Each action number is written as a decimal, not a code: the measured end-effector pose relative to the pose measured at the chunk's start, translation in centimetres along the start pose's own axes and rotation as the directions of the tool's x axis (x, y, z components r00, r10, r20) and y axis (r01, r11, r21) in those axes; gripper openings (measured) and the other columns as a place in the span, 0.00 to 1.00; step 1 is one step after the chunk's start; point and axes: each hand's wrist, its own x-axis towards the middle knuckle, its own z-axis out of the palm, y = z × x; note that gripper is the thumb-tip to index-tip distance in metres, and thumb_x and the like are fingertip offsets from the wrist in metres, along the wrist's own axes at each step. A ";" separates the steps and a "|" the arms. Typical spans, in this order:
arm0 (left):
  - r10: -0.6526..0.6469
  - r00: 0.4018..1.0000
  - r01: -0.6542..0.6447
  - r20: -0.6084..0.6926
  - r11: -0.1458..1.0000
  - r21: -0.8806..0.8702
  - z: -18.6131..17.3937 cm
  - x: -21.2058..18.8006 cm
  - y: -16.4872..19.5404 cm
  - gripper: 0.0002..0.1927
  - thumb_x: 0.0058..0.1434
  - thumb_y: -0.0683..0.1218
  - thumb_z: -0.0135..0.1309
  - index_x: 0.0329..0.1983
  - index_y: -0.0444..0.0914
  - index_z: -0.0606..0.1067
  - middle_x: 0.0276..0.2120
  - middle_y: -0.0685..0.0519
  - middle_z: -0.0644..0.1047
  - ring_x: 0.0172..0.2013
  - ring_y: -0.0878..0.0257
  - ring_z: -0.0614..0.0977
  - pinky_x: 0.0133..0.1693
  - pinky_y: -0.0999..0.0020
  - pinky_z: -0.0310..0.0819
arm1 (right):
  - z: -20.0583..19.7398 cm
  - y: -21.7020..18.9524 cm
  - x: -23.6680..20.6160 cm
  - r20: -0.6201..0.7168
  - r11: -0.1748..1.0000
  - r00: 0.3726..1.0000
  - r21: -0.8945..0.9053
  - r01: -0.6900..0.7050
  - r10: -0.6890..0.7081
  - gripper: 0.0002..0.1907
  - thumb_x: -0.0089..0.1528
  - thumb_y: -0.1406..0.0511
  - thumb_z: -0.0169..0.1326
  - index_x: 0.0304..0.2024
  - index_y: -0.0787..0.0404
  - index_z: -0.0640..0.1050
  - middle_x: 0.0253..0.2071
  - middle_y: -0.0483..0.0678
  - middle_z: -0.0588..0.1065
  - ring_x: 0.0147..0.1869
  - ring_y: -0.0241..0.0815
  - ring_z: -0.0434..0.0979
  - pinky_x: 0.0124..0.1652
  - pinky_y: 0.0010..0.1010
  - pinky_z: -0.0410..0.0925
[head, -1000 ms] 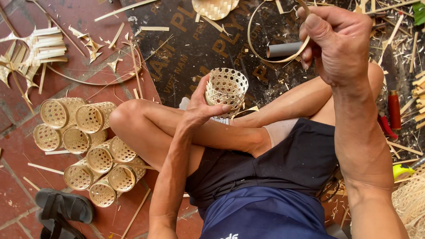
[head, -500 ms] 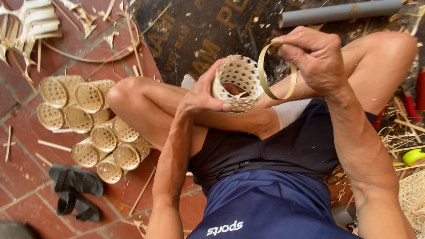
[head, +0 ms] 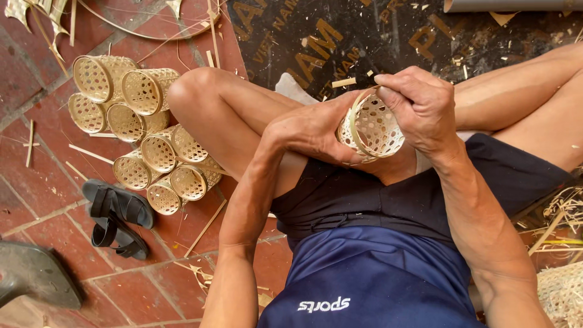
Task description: The person sits on the workshop floor assembling woven bamboo baskets. They fit woven perforated bamboo panels into cylindrical forms, secure them with plastic clips, cut bamboo strips with scissors, wrap a strip around a gray pipe form, and press rim rings onto the basket bodies.
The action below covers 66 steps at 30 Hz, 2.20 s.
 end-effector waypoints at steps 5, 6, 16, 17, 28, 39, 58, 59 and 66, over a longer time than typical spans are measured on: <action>-0.010 0.998 0.024 -0.057 0.968 0.249 0.9 -0.7 0.9 0.49 0.46 0.55 0.74 0.67 0.34 0.63 0.58 0.42 0.74 0.60 0.48 0.77 0.60 0.60 0.73 | 0.3 0.2 -1.0 0.072 1.000 0.997 -0.007 -0.012 0.012 0.07 0.68 0.74 0.61 0.49 0.67 0.82 0.40 0.52 0.79 0.39 0.39 0.79 0.37 0.27 0.71; -0.028 0.998 0.041 -0.050 0.959 0.280 0.9 -1.0 0.9 0.50 0.44 0.55 0.74 0.66 0.34 0.63 0.57 0.41 0.74 0.60 0.46 0.76 0.59 0.58 0.72 | 0.4 0.3 -1.1 0.091 0.999 0.995 0.023 -0.036 0.034 0.07 0.67 0.73 0.61 0.48 0.67 0.82 0.39 0.52 0.79 0.39 0.38 0.78 0.37 0.27 0.70; -0.038 0.990 0.064 -0.133 0.977 0.203 0.8 -4.4 2.0 0.59 0.43 0.55 0.76 0.74 0.35 0.57 0.69 0.39 0.66 0.71 0.44 0.65 0.69 0.52 0.60 | 0.8 -0.7 -2.9 0.163 0.953 0.966 0.197 -0.230 0.200 0.10 0.68 0.67 0.61 0.50 0.68 0.82 0.39 0.49 0.77 0.39 0.34 0.75 0.37 0.24 0.68; -0.023 0.987 0.058 -0.157 0.974 0.219 1.0 -4.8 2.3 0.58 0.44 0.54 0.76 0.74 0.35 0.57 0.70 0.39 0.65 0.72 0.43 0.64 0.70 0.51 0.59 | 0.4 -0.8 -3.0 0.154 0.956 0.967 0.180 -0.232 0.206 0.10 0.67 0.67 0.61 0.49 0.68 0.82 0.39 0.50 0.77 0.37 0.35 0.75 0.35 0.25 0.67; 0.049 0.970 -0.026 -0.238 0.995 0.098 1.2 -1.7 3.6 0.56 0.50 0.53 0.74 0.76 0.35 0.55 0.69 0.42 0.67 0.69 0.48 0.69 0.69 0.57 0.65 | -3.7 -0.4 -1.2 0.064 0.992 0.993 0.066 -0.105 0.101 0.05 0.70 0.73 0.63 0.47 0.71 0.82 0.40 0.53 0.80 0.41 0.38 0.80 0.41 0.24 0.71; 0.057 0.977 -0.098 -0.204 0.976 -0.196 -1.6 1.8 1.8 0.58 0.54 0.47 0.72 0.81 0.38 0.50 0.78 0.42 0.56 0.77 0.51 0.58 0.72 0.56 0.60 | -5.6 -0.1 0.6 -0.164 0.985 0.986 -0.173 -0.012 -0.017 0.04 0.72 0.75 0.62 0.49 0.71 0.82 0.40 0.54 0.79 0.41 0.41 0.79 0.40 0.27 0.71; 0.201 0.909 -0.102 -0.364 0.957 0.273 3.3 -1.1 7.8 0.55 0.49 0.49 0.79 0.76 0.43 0.58 0.71 0.46 0.61 0.71 0.50 0.63 0.71 0.59 0.65 | -8.4 -5.7 -1.8 0.264 0.997 0.961 0.022 0.076 -0.079 0.56 0.43 0.61 0.74 0.70 0.67 0.61 0.68 0.61 0.66 0.74 0.60 0.65 0.70 0.46 0.61; 0.207 0.913 -0.103 -0.352 0.951 0.293 3.3 -1.3 8.0 0.57 0.47 0.49 0.79 0.76 0.42 0.57 0.71 0.45 0.61 0.71 0.48 0.63 0.71 0.56 0.64 | -8.5 -6.1 -1.7 0.276 0.997 0.958 0.009 0.075 -0.074 0.56 0.43 0.62 0.74 0.69 0.66 0.63 0.68 0.60 0.67 0.73 0.58 0.67 0.70 0.45 0.62; 0.200 0.945 -0.141 -0.258 0.963 0.230 3.1 -2.2 8.4 0.58 0.52 0.45 0.76 0.79 0.40 0.52 0.70 0.45 0.62 0.69 0.49 0.67 0.70 0.59 0.65 | -9.1 -7.0 -1.3 0.236 0.993 0.967 0.082 0.082 -0.099 0.52 0.43 0.61 0.74 0.67 0.66 0.64 0.61 0.56 0.72 0.66 0.52 0.73 0.65 0.42 0.68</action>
